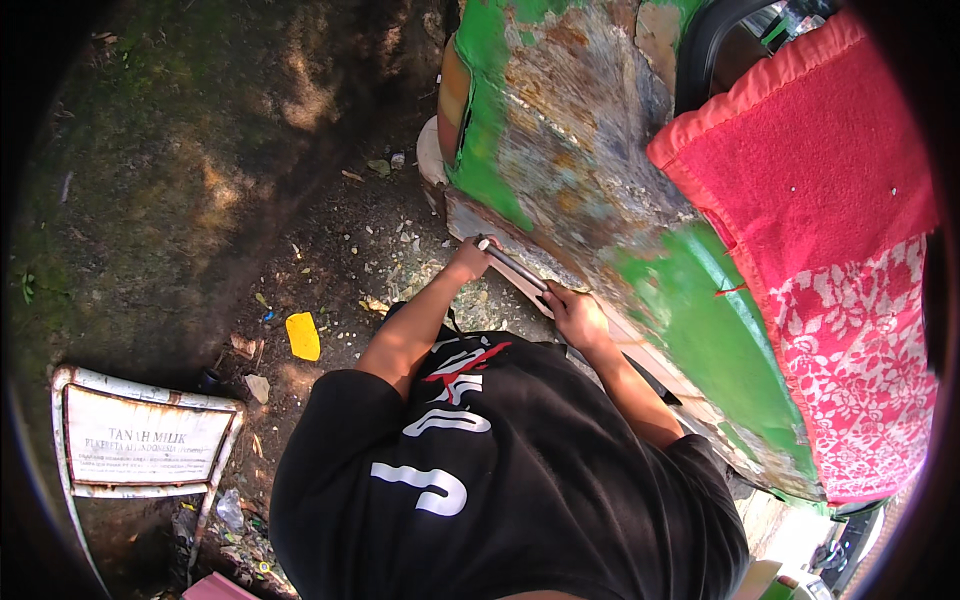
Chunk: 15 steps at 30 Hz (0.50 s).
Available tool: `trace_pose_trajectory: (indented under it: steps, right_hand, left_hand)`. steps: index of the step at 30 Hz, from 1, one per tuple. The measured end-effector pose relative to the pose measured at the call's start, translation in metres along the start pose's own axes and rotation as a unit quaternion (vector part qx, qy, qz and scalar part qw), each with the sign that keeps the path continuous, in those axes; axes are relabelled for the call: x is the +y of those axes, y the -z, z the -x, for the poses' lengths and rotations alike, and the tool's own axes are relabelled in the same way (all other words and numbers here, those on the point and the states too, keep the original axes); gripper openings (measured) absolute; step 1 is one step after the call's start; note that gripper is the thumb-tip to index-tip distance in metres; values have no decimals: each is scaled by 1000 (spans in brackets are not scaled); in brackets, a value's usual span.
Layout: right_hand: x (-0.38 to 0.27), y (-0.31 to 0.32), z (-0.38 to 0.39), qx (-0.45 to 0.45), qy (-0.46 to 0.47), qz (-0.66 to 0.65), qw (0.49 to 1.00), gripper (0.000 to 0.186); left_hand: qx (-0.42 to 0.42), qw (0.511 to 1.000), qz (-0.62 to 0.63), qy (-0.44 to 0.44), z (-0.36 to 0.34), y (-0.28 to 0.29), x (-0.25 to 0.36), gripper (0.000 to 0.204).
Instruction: The person uses a hammer and a small metal punch to repeatedly strike a green metal panel on a vehicle. They hold the punch against the surface and tap it with the hammer, moving slightly along the edge of the panel throughout the clip.
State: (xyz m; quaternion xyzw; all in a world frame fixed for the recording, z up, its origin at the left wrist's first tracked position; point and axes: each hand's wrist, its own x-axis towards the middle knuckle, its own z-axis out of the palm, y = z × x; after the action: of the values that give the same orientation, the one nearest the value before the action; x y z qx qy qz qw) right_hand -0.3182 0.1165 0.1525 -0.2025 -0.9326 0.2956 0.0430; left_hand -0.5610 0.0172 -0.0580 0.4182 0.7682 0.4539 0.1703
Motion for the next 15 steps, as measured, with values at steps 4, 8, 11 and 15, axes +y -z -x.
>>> trace_pose_trajectory:
  steps: [4,8,11,15]
  right_hand:
    - [1,-6,6,31,-14,-34,999,33]
    - [5,-7,10,109,-11,-148,983,33]
    - [6,2,6,103,-52,-138,984,33]
    - [12,5,-2,96,-111,-144,979,35]
  left_hand:
    - [6,985,120,121,4,-20,-37,2]
    - [14,976,216,23,15,2,7,8]
    - [43,952,296,62,17,12,14,15]
    - [18,972,233,25,13,25,12,20]
